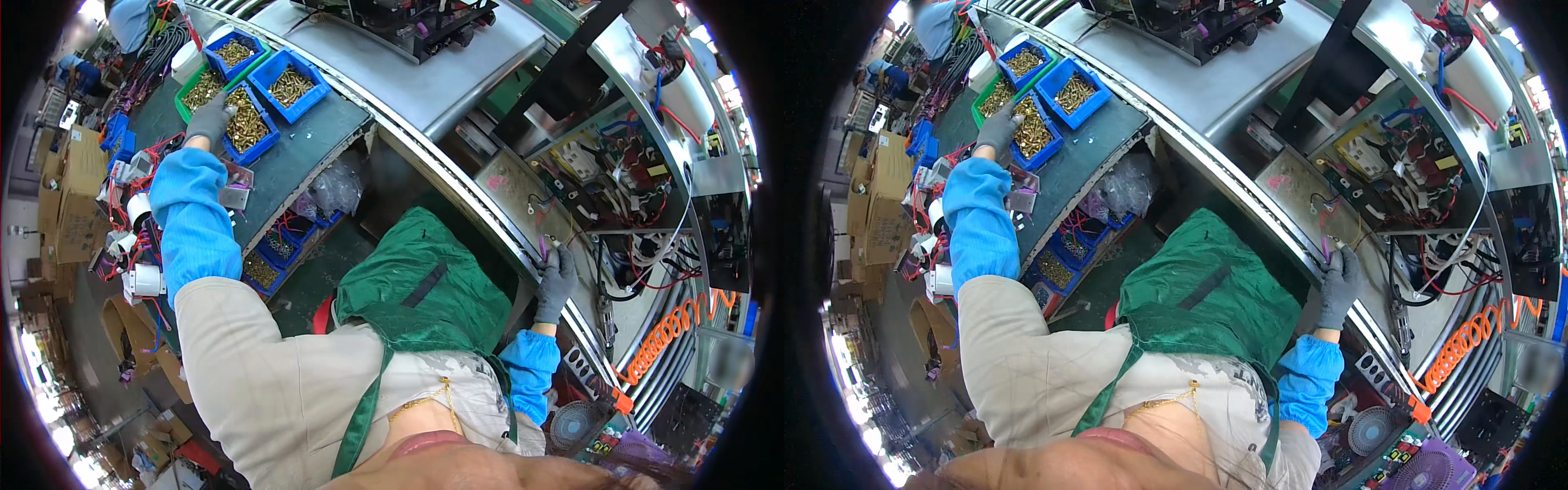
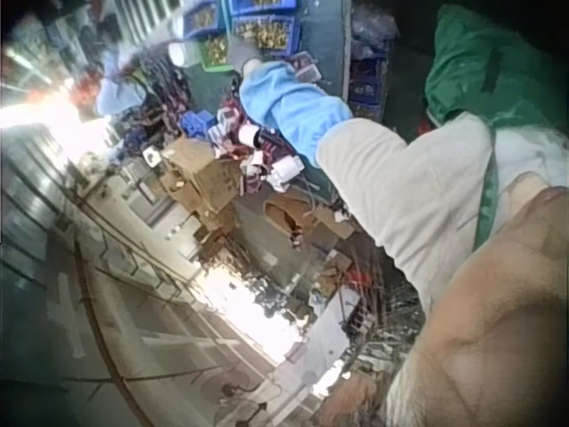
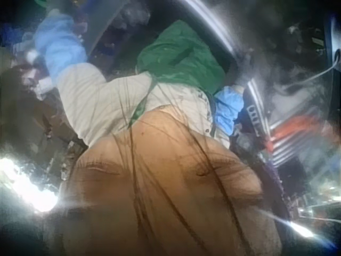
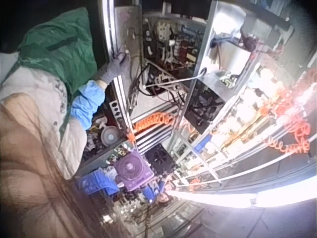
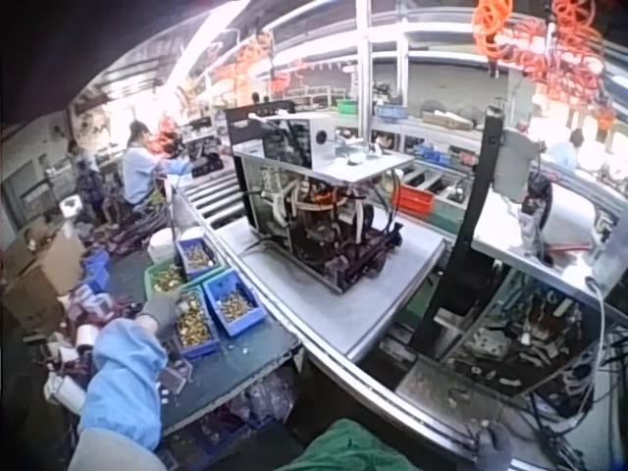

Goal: Connecting wires to a circuit board and securing the assembly with an electric screwdriver.

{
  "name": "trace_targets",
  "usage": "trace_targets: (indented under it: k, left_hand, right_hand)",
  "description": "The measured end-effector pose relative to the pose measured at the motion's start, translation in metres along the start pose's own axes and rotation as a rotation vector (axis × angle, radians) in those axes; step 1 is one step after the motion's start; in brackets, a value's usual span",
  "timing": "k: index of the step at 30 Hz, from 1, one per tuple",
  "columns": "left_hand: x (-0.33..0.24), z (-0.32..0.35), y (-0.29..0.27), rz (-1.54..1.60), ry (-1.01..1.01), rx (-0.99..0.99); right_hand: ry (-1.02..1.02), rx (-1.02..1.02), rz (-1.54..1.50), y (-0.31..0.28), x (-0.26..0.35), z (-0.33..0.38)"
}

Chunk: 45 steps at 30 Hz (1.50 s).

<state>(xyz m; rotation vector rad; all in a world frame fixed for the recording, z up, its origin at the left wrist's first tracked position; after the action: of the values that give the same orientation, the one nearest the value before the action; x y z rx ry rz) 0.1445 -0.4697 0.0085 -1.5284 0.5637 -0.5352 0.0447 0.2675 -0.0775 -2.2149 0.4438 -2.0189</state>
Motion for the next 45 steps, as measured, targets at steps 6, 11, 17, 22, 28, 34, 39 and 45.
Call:
trace_targets:
  k: [6, 11, 17, 22, 28, 34, 39, 45]
  left_hand:
    - [-0.033, -0.009, 0.007, -0.375, -0.02, 0.147]
    - [-0.029, -0.007, -0.003, -0.225, -0.061, 0.088]
    - [0.026, -0.031, 0.021, -0.039, -0.099, 0.01]
    - [0.026, 0.0, -0.004, 0.997, 0.202, -0.112]
    - [-0.09, 0.048, 0.01, 1.767, 0.028, 0.71]
    - [-0.365, 0.215, 0.055, 0.941, 0.885, 0.484]
    - [-0.47, 0.303, 0.08, 0.485, 1.164, 0.111]
    - [-0.479, 0.315, 0.07, 0.542, 1.162, 0.217]
  right_hand:
    - [-0.01, 0.002, 0.02, 0.024, 0.019, 0.004]
    - [-0.067, 0.001, 0.046, 0.035, 0.022, 0.004]
    - [-0.002, -0.002, -0.007, 0.023, 0.018, 0.004]
    - [0.001, 0.013, 0.047, 0.007, 0.009, 0.003]
    - [-0.082, -0.02, 0.079, -0.005, 0.001, -0.003]
    - [0.049, -0.056, -0.119, 0.013, 0.027, -0.013]
    - [0.084, -0.166, -0.27, 0.007, 0.03, -0.015]
    - [0.13, -0.032, -0.295, 0.013, 0.023, -0.02]
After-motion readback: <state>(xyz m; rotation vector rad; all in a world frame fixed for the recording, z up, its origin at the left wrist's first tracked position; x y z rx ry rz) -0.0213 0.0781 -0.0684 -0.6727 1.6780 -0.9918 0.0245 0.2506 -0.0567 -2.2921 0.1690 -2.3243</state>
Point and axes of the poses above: each hand's wrist, its own z-axis away from the middle knuckle, its own y-axis out of the palm, x = y × z, the point moved 8 cm from there along -z, towards the middle knuckle, and after that the axes turned 10 degrees about -y, right-handed, at the moved point
